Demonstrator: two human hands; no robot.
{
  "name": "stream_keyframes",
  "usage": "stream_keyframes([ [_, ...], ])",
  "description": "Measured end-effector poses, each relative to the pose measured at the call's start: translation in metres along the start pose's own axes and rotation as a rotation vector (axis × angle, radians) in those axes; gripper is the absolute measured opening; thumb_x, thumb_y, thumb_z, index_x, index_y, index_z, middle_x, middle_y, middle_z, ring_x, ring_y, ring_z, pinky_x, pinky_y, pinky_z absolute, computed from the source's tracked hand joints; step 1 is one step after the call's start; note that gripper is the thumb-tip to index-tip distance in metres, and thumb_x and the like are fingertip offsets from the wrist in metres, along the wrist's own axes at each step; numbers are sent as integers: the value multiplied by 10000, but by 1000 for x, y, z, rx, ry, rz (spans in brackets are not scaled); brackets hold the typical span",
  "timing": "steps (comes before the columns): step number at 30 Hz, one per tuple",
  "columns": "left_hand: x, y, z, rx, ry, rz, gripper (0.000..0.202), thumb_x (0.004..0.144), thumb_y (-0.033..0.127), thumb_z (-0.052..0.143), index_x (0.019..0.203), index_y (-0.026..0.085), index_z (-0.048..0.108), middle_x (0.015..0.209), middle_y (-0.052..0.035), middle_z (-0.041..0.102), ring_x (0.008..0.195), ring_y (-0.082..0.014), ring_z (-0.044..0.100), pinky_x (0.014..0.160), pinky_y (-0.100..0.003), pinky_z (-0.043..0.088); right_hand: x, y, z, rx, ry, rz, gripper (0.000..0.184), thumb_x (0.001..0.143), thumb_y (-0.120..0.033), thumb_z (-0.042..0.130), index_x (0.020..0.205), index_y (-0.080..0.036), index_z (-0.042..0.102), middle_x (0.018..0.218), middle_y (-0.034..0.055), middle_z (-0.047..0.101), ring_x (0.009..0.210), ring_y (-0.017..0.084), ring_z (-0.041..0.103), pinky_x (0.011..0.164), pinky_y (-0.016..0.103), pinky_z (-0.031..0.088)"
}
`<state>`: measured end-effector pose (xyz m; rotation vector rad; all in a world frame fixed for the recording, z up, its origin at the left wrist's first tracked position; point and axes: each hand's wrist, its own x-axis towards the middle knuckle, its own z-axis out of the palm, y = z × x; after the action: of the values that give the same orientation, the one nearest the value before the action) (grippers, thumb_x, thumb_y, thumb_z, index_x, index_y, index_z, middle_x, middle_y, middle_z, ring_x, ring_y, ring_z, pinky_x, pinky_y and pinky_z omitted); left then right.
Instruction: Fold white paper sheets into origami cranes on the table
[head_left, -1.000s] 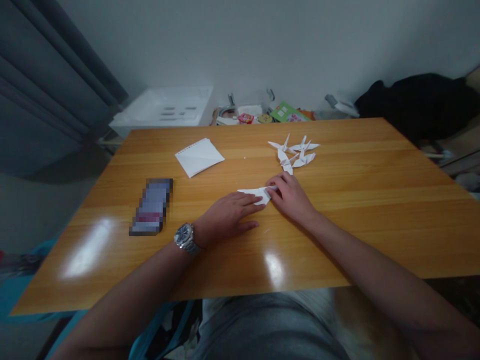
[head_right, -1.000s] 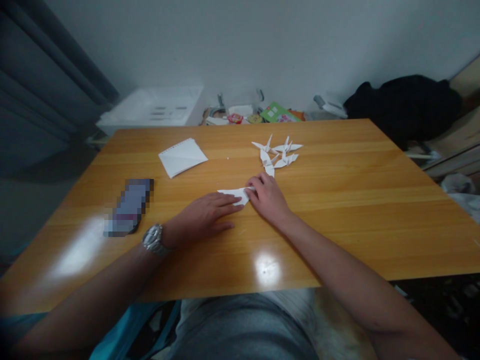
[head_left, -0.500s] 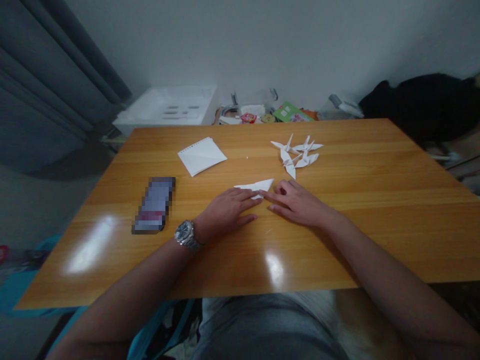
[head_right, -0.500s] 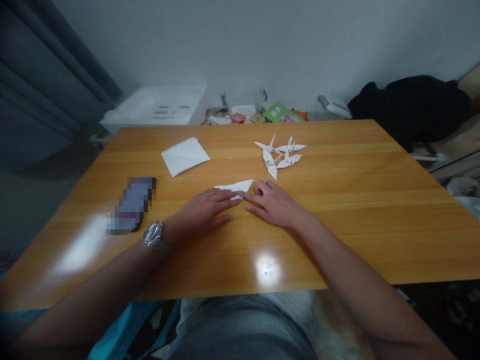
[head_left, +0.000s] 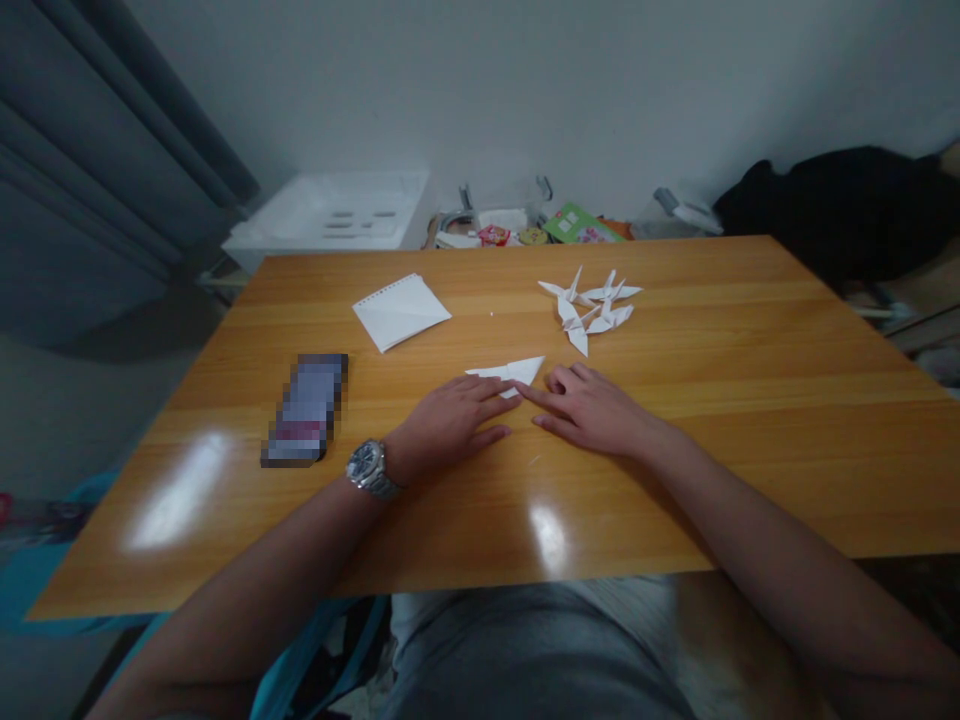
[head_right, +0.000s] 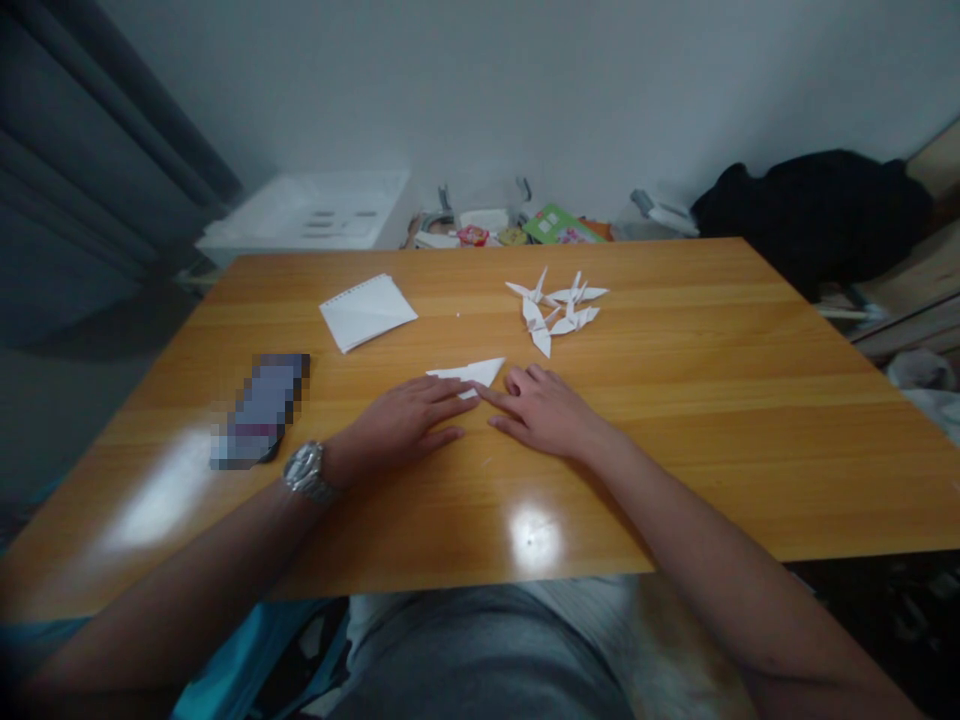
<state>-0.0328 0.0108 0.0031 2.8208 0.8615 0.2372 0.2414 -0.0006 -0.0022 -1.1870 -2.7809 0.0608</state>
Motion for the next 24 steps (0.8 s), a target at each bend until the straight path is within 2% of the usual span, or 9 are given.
stream_keyframes([
  [7, 0, 1, -2, -6, -44, -32, 505, 1048, 488, 448, 1509, 286, 483, 1598, -58, 437, 1428, -259, 459, 1219, -472, 319, -1, 4, -5, -78, -30, 38, 560, 1067, -501, 310, 1546, -249, 455, 1104, 132, 603, 957, 266, 484, 854, 371, 384],
  [12, 0, 2, -3, -10, -45, -38, 496, 1049, 491, 440, 1497, 284, 497, 1585, -59, 456, 1419, -256, 470, 1210, -465, 333, -1, 11, -2, -81, -31, 58, 540, 1080, -467, 263, 1566, -296, 424, 1036, 109, 600, 916, 255, 485, 853, 370, 377],
  [17, 1, 5, -3, 4, -44, -47, 494, 1045, 485, 454, 1476, 254, 519, 1568, -67, 476, 1407, -254, 482, 1201, -439, 355, -1, 17, 0, -52, -32, 126, 533, 1084, -449, 244, 1568, -312, 421, 1046, 113, 593, 958, 264, 510, 882, 385, 394],
  [24, 7, 13, 1, 61, 15, -68, 511, 1048, 493, 438, 1455, 199, 537, 1461, -91, 572, 1330, -262, 538, 1163, -417, 403, -1, 16, 2, -46, -29, 139, 524, 1081, -452, 270, 1571, -333, 412, 1063, 117, 592, 979, 273, 520, 897, 399, 404],
])
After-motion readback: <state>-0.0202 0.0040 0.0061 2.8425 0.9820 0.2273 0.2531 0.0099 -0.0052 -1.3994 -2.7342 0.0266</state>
